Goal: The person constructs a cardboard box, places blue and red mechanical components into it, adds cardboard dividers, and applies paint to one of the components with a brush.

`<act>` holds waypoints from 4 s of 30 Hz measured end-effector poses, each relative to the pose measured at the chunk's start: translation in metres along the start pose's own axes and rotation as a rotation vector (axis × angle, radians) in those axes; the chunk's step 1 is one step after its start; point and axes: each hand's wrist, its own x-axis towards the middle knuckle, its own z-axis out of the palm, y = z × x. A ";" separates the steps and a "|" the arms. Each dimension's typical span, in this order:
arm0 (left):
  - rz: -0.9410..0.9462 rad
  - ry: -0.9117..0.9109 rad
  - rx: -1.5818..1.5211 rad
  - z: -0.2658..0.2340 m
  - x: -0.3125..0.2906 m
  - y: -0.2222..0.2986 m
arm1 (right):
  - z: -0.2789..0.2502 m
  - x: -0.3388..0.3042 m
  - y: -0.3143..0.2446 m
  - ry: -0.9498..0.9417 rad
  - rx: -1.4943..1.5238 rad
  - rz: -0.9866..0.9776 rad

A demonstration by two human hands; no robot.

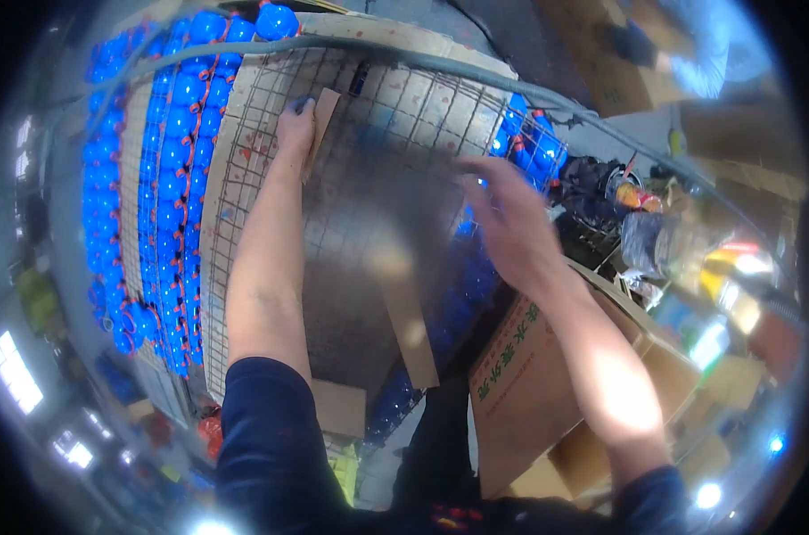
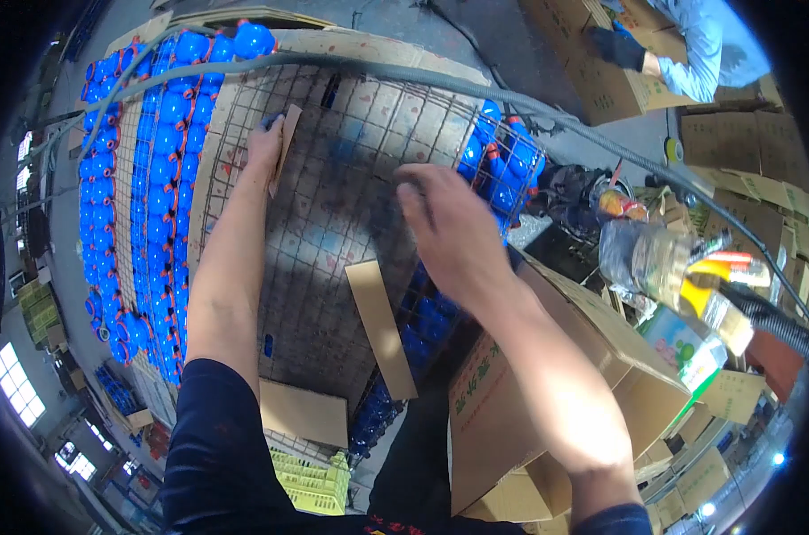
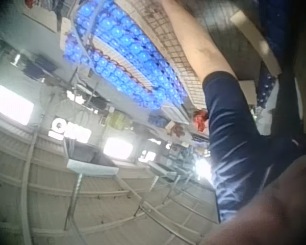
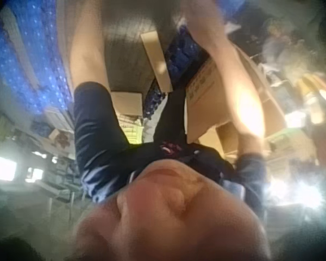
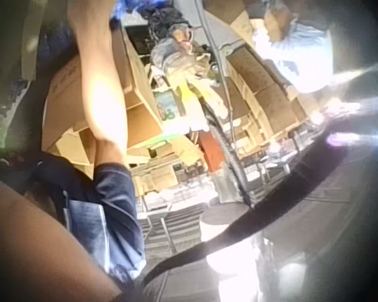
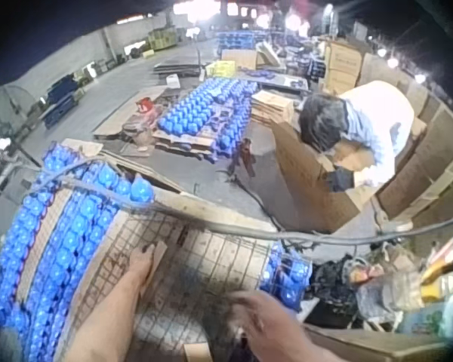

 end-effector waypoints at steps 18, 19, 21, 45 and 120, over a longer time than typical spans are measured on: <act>0.107 0.072 0.335 0.010 0.181 0.079 | 0.179 0.138 0.154 -0.052 -0.840 -0.355; 0.150 0.129 0.400 -0.005 0.190 0.050 | 0.185 0.143 0.150 -0.022 -0.774 -0.400; 0.274 0.195 0.137 -0.044 0.185 -0.016 | 0.197 0.136 0.142 -0.049 -0.721 -0.429; -0.185 -0.735 -1.952 -0.141 -0.658 -0.004 | 0.146 -0.188 -0.060 -1.139 1.036 0.514; -0.854 -0.279 -0.577 -0.069 -0.820 0.077 | 0.111 -0.256 0.319 -0.114 -0.340 0.738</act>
